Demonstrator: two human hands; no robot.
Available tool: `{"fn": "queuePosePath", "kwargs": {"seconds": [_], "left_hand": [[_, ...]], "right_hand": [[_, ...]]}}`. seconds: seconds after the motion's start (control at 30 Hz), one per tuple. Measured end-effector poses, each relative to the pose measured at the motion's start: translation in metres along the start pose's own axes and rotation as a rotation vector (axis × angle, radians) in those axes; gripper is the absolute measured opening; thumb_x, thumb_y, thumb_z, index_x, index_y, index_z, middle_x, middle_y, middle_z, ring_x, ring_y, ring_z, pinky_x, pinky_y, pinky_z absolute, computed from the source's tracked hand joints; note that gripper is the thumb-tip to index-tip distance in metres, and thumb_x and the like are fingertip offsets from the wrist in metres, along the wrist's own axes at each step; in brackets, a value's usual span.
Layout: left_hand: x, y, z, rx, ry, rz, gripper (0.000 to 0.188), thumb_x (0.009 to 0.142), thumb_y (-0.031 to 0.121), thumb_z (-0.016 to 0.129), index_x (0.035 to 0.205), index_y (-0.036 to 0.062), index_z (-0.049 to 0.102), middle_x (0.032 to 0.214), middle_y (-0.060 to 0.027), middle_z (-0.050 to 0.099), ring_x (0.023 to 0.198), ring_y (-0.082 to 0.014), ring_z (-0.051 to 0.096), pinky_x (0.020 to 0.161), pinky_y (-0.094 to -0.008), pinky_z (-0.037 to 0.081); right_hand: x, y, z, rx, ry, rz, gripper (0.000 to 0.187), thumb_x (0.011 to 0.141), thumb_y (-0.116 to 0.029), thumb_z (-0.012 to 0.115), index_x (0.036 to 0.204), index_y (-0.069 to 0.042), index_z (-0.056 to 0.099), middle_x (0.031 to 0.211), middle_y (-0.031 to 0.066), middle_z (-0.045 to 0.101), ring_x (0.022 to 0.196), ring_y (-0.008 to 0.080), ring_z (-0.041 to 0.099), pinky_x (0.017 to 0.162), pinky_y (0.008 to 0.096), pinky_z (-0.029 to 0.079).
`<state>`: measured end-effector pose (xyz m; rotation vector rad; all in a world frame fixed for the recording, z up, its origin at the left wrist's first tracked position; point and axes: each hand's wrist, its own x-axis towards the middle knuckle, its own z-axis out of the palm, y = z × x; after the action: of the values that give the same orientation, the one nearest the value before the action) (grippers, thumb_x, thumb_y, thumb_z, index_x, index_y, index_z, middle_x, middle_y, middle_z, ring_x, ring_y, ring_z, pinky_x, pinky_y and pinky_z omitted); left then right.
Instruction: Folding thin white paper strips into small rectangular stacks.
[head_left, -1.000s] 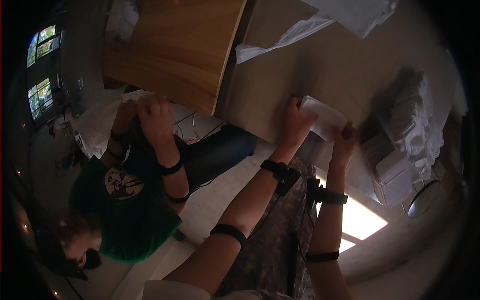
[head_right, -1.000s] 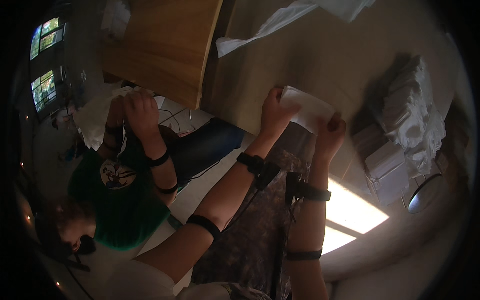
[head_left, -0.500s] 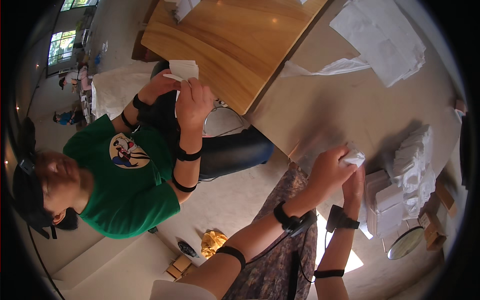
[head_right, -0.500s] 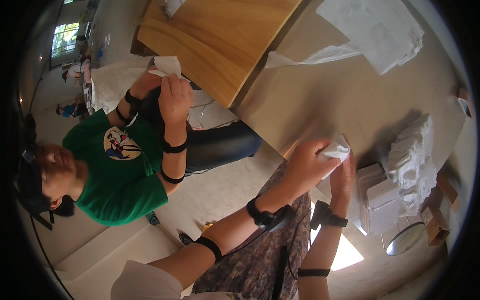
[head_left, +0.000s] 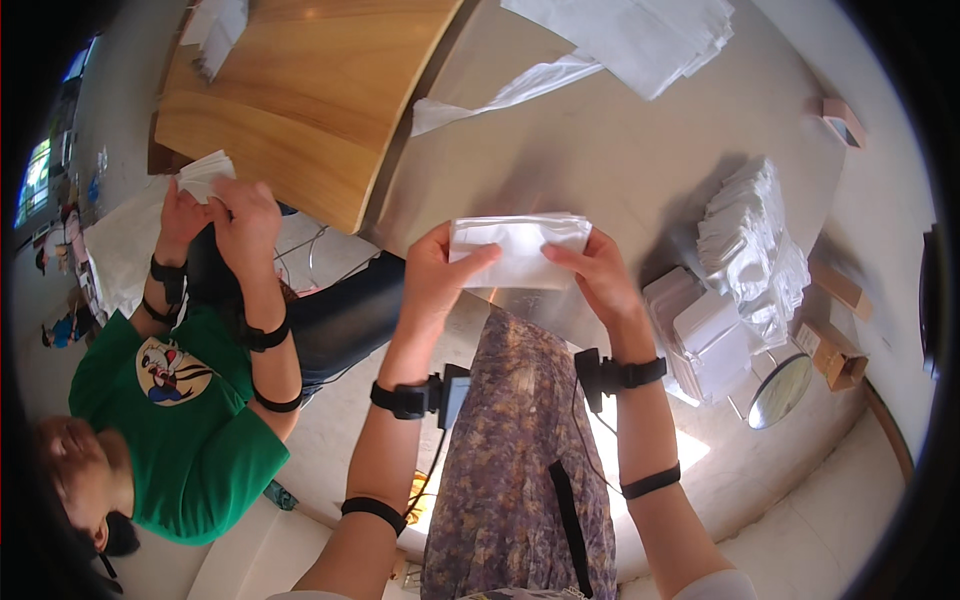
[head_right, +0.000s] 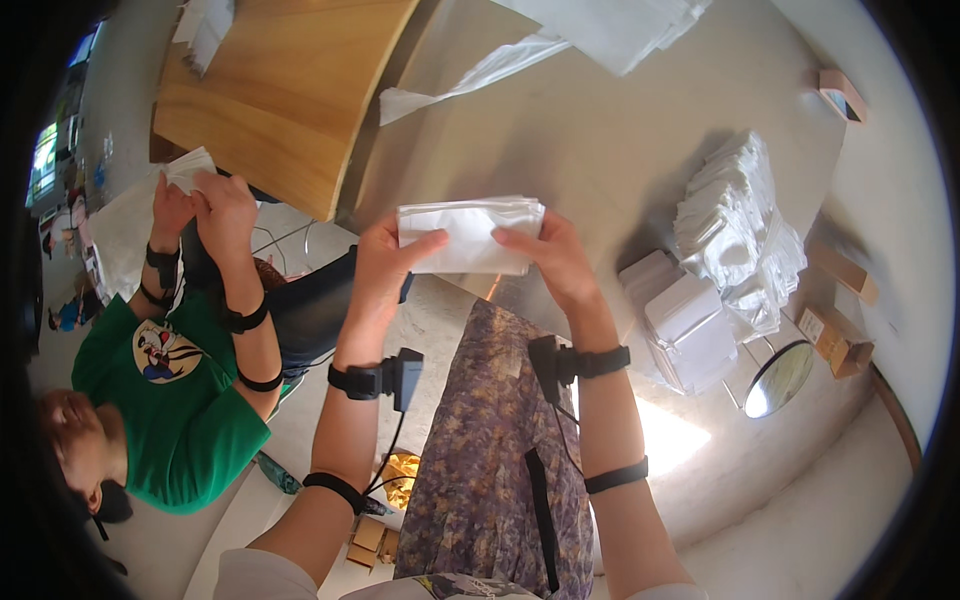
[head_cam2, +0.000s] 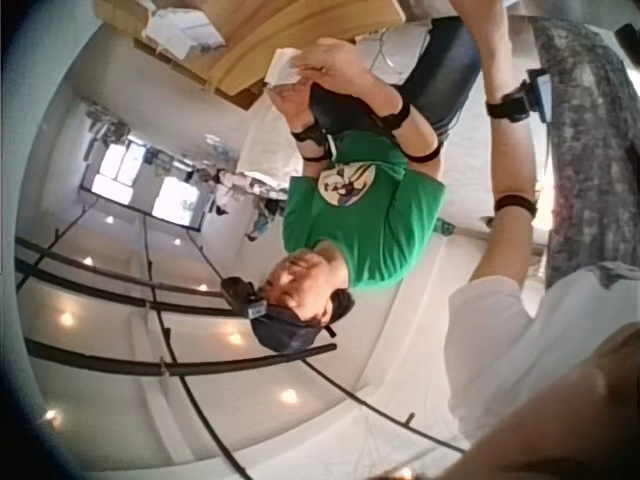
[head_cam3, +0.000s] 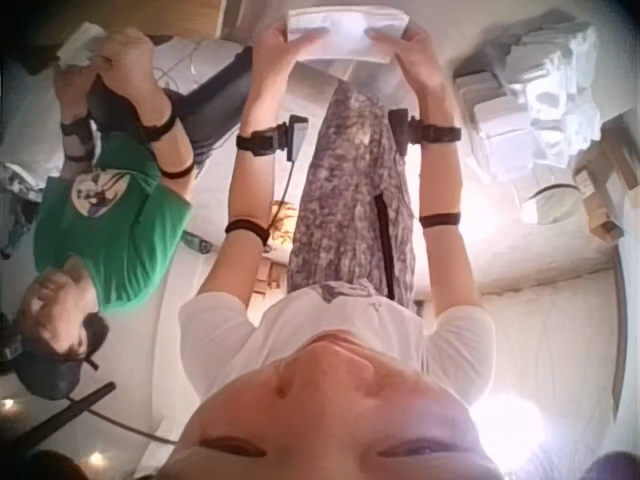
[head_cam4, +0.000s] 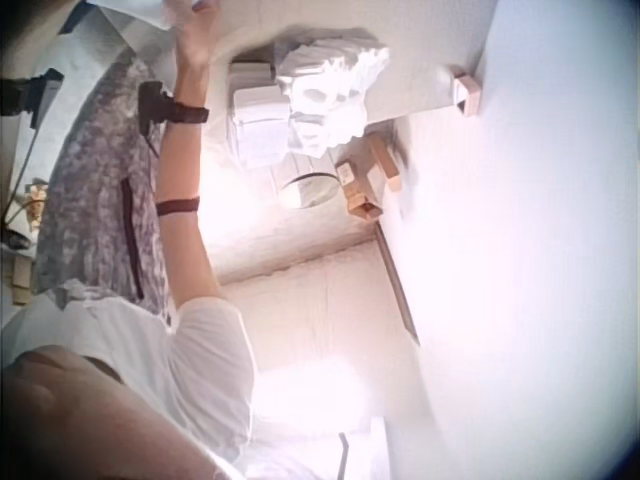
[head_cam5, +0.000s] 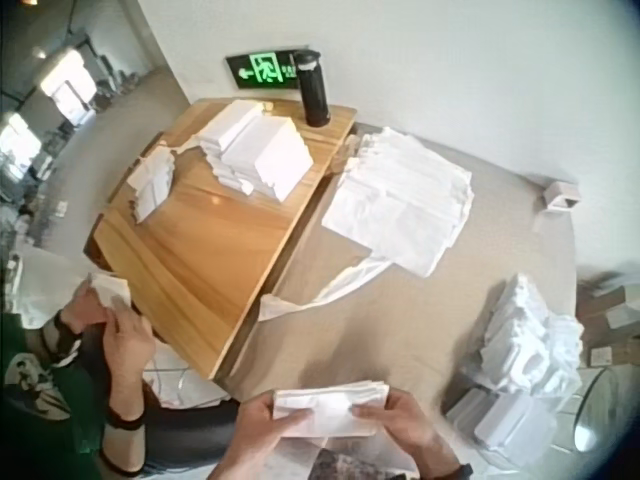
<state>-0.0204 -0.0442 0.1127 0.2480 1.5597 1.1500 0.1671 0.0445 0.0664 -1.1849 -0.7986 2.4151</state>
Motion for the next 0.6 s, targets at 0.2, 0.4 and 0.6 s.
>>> {"fn": "queuePosePath", "kwargs": {"seconds": [0.2,0.4,0.6], "left_hand": [[0.030,-0.027,-0.007,0.115,-0.011,0.174,0.015,0.078,-0.006,0.067,0.092,-0.0014,0.066,0.097,-0.0095,0.068,0.095,-0.0152,0.062,0.086,-0.0268,0.048],[0.048,-0.066,-0.011,0.126,-0.040,0.379,0.023,0.074,-0.012,0.065,0.094,-0.0006,0.066,0.101,-0.0118,0.068,0.114,-0.0242,0.057,0.098,-0.0329,0.043],[0.059,-0.083,-0.013,0.248,0.013,0.448,0.030,0.072,-0.013,0.066,0.098,0.0009,0.067,0.104,-0.0091,0.067,0.113,-0.0240,0.057,0.099,-0.0354,0.043]], "right_hand": [[0.017,0.012,0.000,-0.304,0.156,-0.263,0.021,0.078,0.003,0.062,0.098,0.000,0.067,0.098,0.0037,0.068,0.090,0.0106,0.061,0.082,0.0264,0.047],[0.028,0.031,-0.008,-0.411,0.134,-0.495,0.027,0.074,0.010,0.060,0.098,-0.001,0.067,0.103,0.0082,0.067,0.108,0.0214,0.060,0.097,0.0334,0.042],[0.037,0.053,-0.021,-0.401,0.187,-0.467,0.034,0.071,0.013,0.054,0.099,-0.002,0.065,0.103,0.0079,0.067,0.113,0.0248,0.057,0.111,0.0405,0.027]]}}
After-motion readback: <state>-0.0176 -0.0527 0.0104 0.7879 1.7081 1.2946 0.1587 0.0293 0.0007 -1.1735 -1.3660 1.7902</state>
